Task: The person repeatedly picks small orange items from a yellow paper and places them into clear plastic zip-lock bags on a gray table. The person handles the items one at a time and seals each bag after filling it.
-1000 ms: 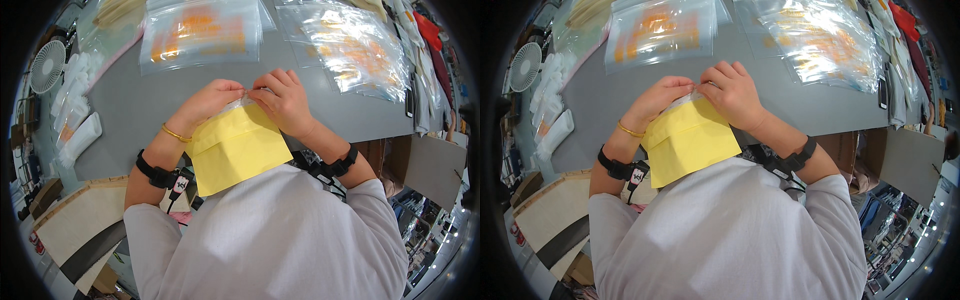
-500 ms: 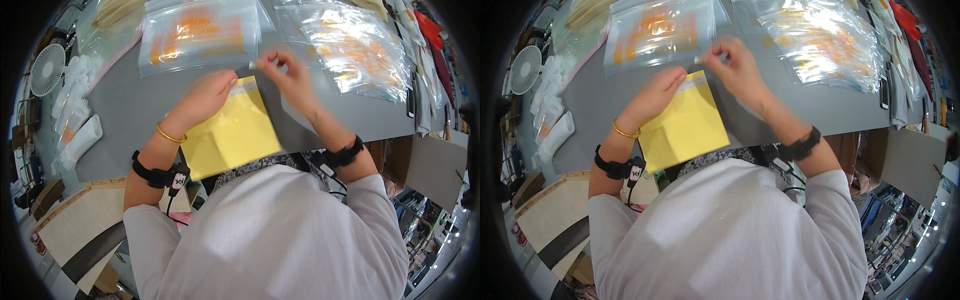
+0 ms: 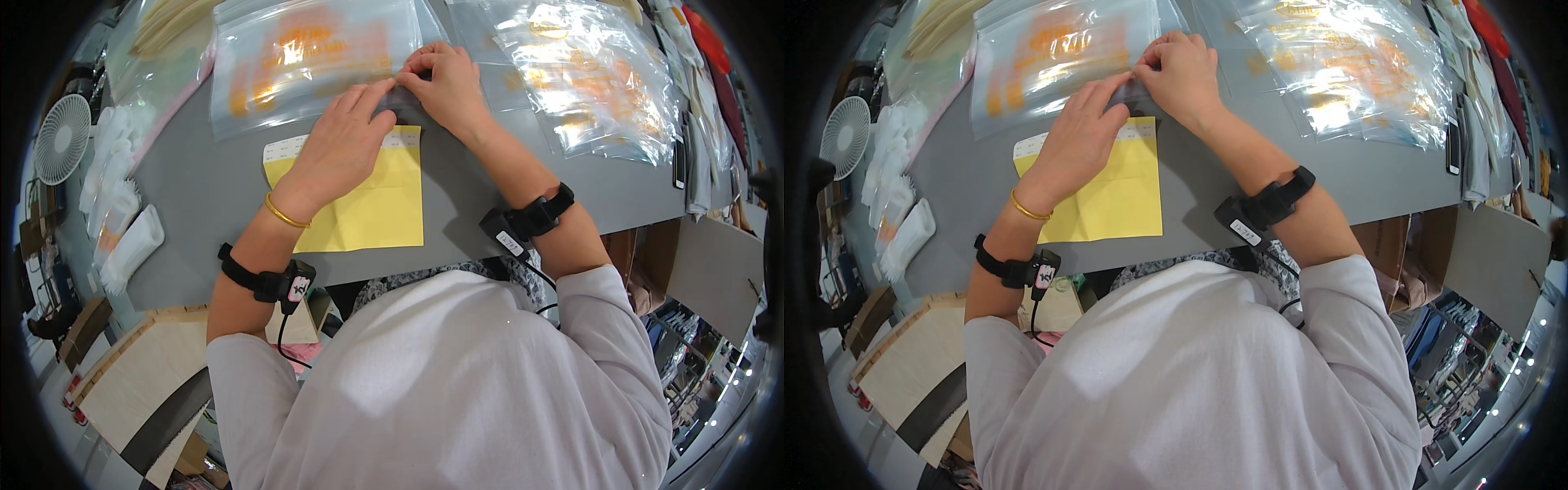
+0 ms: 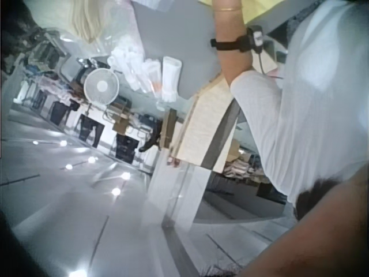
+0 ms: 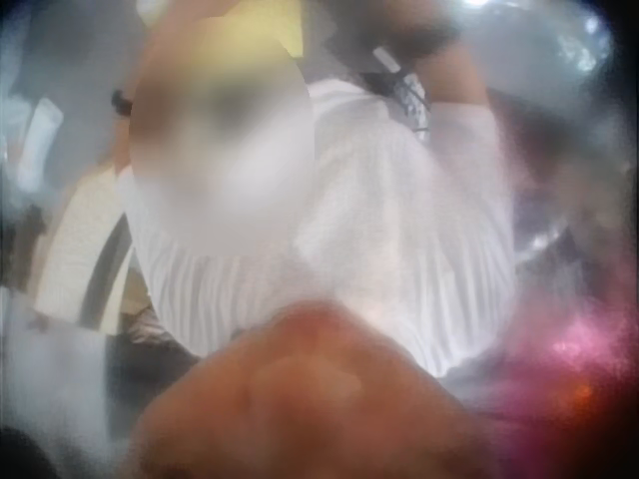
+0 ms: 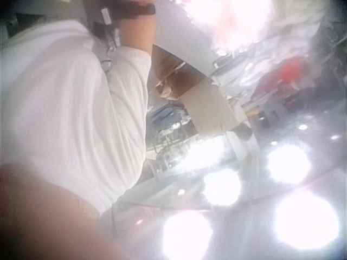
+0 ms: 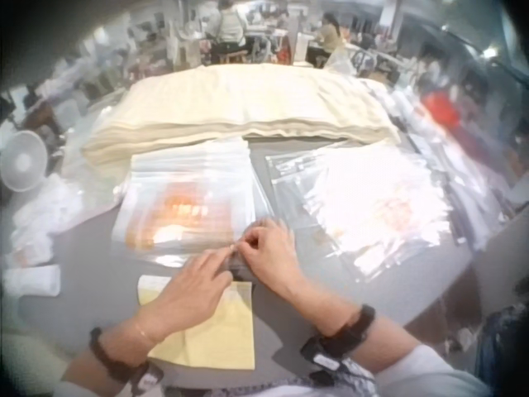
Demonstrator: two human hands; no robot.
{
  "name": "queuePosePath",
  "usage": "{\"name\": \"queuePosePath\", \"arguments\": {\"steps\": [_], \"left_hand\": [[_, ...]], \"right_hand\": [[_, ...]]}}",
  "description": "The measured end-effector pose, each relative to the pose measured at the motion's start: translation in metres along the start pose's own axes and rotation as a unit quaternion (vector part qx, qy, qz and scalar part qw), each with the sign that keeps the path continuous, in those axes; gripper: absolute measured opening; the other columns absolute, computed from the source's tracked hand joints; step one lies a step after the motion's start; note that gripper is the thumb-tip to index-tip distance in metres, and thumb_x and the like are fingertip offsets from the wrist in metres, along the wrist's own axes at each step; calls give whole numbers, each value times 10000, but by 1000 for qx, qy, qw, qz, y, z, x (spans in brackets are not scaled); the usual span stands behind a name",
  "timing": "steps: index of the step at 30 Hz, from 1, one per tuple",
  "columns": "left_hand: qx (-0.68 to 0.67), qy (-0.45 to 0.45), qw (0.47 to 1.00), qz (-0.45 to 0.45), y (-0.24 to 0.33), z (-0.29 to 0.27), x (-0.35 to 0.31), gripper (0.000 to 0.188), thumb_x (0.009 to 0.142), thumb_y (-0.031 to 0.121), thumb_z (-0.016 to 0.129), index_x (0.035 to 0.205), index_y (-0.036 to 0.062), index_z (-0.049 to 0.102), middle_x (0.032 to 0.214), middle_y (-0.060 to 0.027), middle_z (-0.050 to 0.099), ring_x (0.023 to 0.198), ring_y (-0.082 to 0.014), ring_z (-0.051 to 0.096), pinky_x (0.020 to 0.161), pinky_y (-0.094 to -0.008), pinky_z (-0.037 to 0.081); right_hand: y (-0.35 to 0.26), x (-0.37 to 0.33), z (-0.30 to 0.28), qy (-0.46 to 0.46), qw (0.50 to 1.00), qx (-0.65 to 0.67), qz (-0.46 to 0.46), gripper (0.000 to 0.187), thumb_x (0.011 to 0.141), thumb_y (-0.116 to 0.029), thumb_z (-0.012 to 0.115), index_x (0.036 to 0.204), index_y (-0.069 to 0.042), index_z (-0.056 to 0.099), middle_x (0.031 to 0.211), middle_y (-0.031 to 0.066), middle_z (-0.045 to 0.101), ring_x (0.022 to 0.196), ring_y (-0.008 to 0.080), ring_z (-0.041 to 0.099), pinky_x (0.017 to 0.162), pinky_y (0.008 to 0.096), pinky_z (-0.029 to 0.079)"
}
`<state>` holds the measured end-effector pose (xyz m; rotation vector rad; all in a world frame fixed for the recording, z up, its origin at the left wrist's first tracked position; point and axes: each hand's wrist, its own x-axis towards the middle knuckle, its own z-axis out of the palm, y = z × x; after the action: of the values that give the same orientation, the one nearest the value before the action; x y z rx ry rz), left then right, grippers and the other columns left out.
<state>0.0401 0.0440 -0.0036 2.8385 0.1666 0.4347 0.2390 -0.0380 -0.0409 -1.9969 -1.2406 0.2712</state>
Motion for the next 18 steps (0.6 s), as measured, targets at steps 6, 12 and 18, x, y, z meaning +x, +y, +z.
{"name": "queuePosePath", "arguments": {"steps": [6,12,18], "left_hand": [[-11,2,1000,13,-3,1,1,131,889,42,611,994,-30,642,1445,-190,612,1278,-352,562,1070,-470,481],[-22,9,999,22,4,6,0,111,901,42,598,980,-21,643,1475,-189,609,1368,-374,537,1164,-506,435],[2,-17,1000,17,7,6,-6,87,928,39,580,978,-10,632,1525,-167,588,1481,-393,462,1266,-589,314]], "right_hand": [[2,5,2,114,988,-90,-56,241,831,-327,856,849,-98,781,1040,44,706,1060,317,617,932,437,459],[9,31,-7,49,991,-121,27,391,862,-391,862,928,-16,775,1000,121,725,946,355,664,832,449,540],[8,29,-21,39,987,-154,-27,218,994,-261,693,991,-64,787,987,112,746,912,368,706,819,466,556]]}}
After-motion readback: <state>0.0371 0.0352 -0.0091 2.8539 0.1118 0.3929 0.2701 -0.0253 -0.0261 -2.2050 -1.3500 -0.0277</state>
